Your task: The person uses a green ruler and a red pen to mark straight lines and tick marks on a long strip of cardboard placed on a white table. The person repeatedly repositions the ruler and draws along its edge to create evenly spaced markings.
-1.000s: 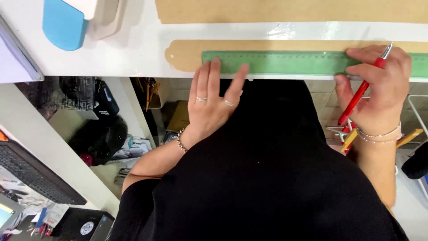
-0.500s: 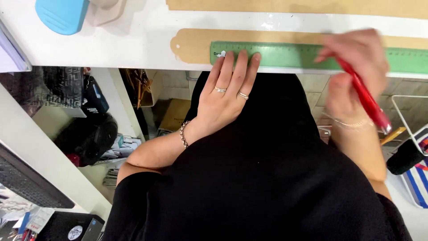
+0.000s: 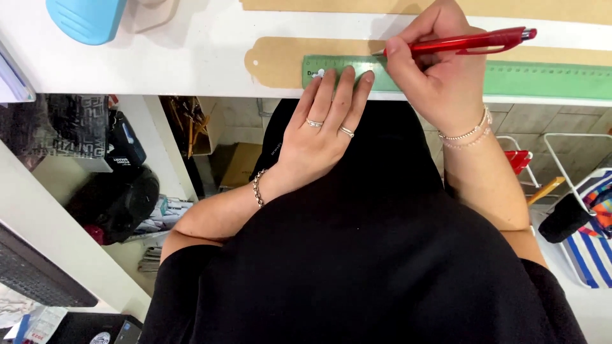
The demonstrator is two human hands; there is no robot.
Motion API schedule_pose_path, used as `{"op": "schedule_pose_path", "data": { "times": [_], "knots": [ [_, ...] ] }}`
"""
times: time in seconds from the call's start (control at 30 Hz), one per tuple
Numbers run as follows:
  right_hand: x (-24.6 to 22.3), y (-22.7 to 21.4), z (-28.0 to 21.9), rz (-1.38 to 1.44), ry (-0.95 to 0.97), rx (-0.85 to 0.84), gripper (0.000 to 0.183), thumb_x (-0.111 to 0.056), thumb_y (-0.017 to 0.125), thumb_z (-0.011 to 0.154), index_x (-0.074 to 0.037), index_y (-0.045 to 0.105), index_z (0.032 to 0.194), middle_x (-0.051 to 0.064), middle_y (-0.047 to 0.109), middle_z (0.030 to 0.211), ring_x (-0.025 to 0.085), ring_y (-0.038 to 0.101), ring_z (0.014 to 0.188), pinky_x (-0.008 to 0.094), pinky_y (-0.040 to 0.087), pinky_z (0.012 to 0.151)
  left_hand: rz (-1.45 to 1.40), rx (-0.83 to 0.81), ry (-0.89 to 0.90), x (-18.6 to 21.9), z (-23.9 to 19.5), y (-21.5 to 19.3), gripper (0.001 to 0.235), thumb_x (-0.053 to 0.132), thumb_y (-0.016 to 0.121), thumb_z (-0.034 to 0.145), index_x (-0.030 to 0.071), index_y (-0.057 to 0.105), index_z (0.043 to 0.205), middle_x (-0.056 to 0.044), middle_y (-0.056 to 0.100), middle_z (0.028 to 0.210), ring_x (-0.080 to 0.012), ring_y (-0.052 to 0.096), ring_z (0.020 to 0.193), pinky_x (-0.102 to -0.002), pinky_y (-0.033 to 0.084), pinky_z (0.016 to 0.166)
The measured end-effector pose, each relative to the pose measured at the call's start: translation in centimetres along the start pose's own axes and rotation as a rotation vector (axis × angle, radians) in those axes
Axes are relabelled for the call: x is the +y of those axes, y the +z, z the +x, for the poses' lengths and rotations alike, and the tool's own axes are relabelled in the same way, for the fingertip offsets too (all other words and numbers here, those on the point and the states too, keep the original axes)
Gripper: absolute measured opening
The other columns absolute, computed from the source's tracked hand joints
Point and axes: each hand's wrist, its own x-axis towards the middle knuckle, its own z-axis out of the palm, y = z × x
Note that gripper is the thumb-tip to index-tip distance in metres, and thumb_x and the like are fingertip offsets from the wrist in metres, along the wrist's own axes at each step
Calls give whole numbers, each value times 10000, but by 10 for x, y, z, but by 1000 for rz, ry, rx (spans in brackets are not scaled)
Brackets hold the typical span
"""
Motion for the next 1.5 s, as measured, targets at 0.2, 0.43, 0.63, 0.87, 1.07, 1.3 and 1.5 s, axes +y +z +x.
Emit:
{"op": "schedule_pose_path", "data": {
  "times": [0.2,0.43,0.63,0.87,1.07,1.3,1.5],
  "knots": [
    [-1,0,1,-12,-22,-1,158,-8,646,1098,15,510,1020,83,532,863,140,478,667,255,378,600,-19,-1,13,-2,0,-1,282,57,588,1067,68,588,1349,-105,597,1279,-233,620,1147,-348,600,1001],
    [-1,0,2,-34,-54,1,178,-44,646,1112,6,507,1013,77,532,852,143,496,679,261,380,614,-23,7,13,-2,-1,0,286,52,556,1068,68,588,1351,-104,601,1278,-236,616,1153,-348,594,1005],
    [-4,0,2,-76,-43,-3,185,-49,653,1089,-12,498,995,56,526,804,126,467,626,254,353,574,-7,0,13,-3,1,-4,284,57,597,1062,78,593,1346,-93,600,1275,-227,611,1154,-336,583,1005],
    [-4,1,3,-93,-44,10,192,-84,650,1066,-28,492,971,44,516,789,117,454,608,250,348,555,-13,-23,16,-2,1,-7,302,54,486,1071,71,575,1359,-95,604,1272,-231,610,1154,-343,558,1022],
    [-10,1,5,-94,-34,-5,180,-81,643,1052,-39,495,958,27,516,775,104,462,613,243,359,557,-14,2,10,0,0,-5,299,36,512,1057,62,574,1348,-113,596,1261,-245,607,1144,-355,563,1001],
    [-12,2,5,-8,-42,-12,160,-64,625,1035,-48,486,956,41,574,827,105,507,649,233,406,578,-3,-2,-3,3,-1,-6,304,72,482,1056,83,607,1332,-109,596,1260,-254,600,1136,-353,546,1008],
    [20,8,12,-42,-118,65,148,-136,621,989,-14,581,916,207,572,685,312,611,585,370,460,532,-2,185,50,6,0,2,288,31,503,971,38,674,1203,-165,608,1122,-316,581,1065,-395,519,946]
  ]
}}
